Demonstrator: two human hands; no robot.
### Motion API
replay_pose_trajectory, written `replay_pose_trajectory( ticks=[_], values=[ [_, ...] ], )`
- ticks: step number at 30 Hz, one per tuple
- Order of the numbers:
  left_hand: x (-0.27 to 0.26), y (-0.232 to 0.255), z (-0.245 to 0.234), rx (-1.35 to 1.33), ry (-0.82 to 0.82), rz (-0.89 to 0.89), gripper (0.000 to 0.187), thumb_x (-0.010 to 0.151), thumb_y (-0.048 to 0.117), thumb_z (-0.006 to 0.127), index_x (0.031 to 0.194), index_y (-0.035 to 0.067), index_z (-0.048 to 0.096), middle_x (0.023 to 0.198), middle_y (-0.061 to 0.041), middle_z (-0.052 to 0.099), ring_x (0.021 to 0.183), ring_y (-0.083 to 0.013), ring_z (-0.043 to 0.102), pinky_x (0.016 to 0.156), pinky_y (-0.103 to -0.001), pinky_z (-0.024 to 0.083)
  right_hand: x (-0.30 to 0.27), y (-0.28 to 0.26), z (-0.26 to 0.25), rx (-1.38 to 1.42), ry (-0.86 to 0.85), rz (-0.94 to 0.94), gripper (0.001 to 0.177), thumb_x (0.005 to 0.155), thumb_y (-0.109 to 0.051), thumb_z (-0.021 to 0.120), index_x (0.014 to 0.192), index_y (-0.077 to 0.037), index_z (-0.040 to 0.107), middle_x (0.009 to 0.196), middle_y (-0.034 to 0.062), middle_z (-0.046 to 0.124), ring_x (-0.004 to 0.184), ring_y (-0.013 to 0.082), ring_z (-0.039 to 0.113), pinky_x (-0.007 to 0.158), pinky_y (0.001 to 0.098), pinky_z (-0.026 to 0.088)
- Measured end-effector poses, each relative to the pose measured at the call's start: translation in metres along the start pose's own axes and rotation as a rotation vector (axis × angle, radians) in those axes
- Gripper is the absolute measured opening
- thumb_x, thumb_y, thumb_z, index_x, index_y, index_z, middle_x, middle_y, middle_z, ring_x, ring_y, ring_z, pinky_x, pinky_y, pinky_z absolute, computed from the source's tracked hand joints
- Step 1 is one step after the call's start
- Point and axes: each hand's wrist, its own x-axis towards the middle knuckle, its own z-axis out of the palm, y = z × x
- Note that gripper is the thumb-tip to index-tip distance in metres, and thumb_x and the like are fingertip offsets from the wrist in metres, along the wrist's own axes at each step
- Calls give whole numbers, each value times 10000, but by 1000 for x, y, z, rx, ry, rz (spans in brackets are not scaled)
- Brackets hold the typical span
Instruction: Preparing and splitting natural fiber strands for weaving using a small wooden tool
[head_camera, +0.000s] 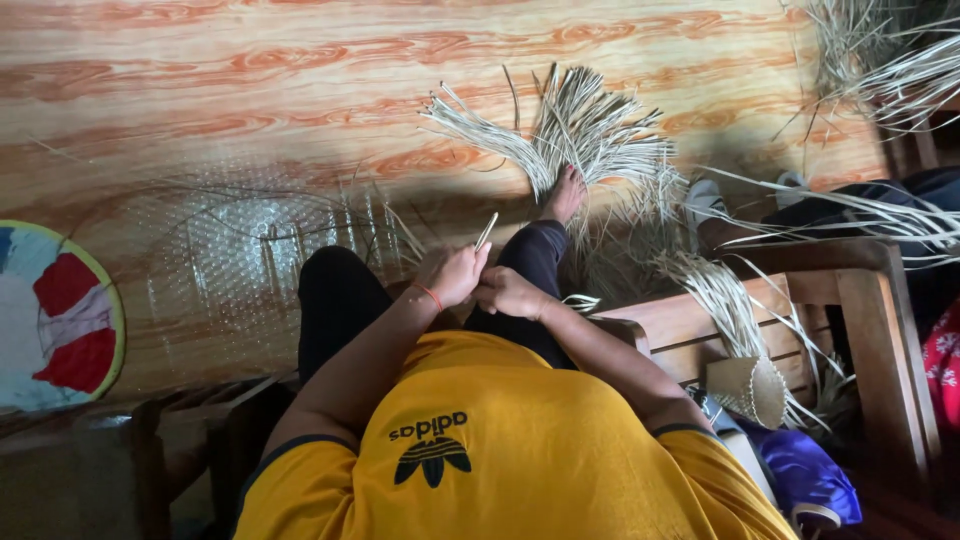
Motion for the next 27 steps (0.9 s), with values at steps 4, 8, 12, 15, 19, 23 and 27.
replay_pose_trajectory(
  ticks=[4, 8, 12, 15, 19, 23, 27],
  values=[
    [4, -7, 9, -105, -31, -26, 654, 1106, 476, 271, 834, 23, 657, 739, -245, 729, 825, -395, 752, 697, -519, 560, -12, -19, 3, 95, 29, 20, 191, 951, -130, 658, 770, -73, 677, 522, 13, 559, 504, 114, 488, 563, 243, 416],
    [-11, 18, -26, -328, -59, -73, 673, 1103, 407, 277, 892, -104, 659, 862, -395, 692, 950, -548, 679, 811, -631, 498, -10, -12, 11, 189, 127, 50, 246, 925, -92, 670, 682, -80, 634, 472, 8, 483, 461, 101, 436, 514, 222, 364],
    [-5, -15, 18, -357, 19, -63, 677, 1095, 479, 295, 852, -28, 671, 816, -312, 720, 923, -495, 704, 795, -569, 538, -25, -35, 13, 204, 155, 60, 287, 927, -120, 680, 646, -84, 638, 461, 5, 455, 439, 66, 409, 500, 197, 343],
    [7, -53, 58, -367, 143, -69, 560, 1097, 325, 406, 873, -113, 672, 804, -387, 688, 895, -541, 686, 817, -598, 523, -41, -47, 8, 169, 163, 98, 290, 932, -166, 693, 658, -71, 680, 456, -13, 456, 436, 47, 421, 485, 193, 348],
    [17, -134, 107, -168, 344, -62, 444, 1069, 382, 524, 779, 96, 701, 678, -152, 715, 705, -291, 742, 609, -407, 570, -60, -46, 1, 75, 145, 100, 287, 955, -176, 655, 709, -51, 737, 456, -3, 423, 448, 75, 383, 498, 220, 358],
    [-7, -119, 40, -743, 447, -48, 487, 1049, 428, 574, 700, 129, 738, 726, -60, 758, 687, -181, 718, 658, -302, 536, -75, -60, -7, 45, 107, 87, 301, 974, -171, 644, 716, -51, 744, 467, -16, 388, 467, 70, 356, 510, 201, 343],
    [40, -176, 81, 156, 238, -461, 699, 982, 730, 397, 747, 186, 767, 686, -63, 743, 750, -270, 775, 669, -371, 587, -79, -47, -18, 24, 114, 81, 288, 970, -202, 657, 758, -45, 772, 465, -8, 395, 469, 89, 372, 512, 214, 352]
  ],
)
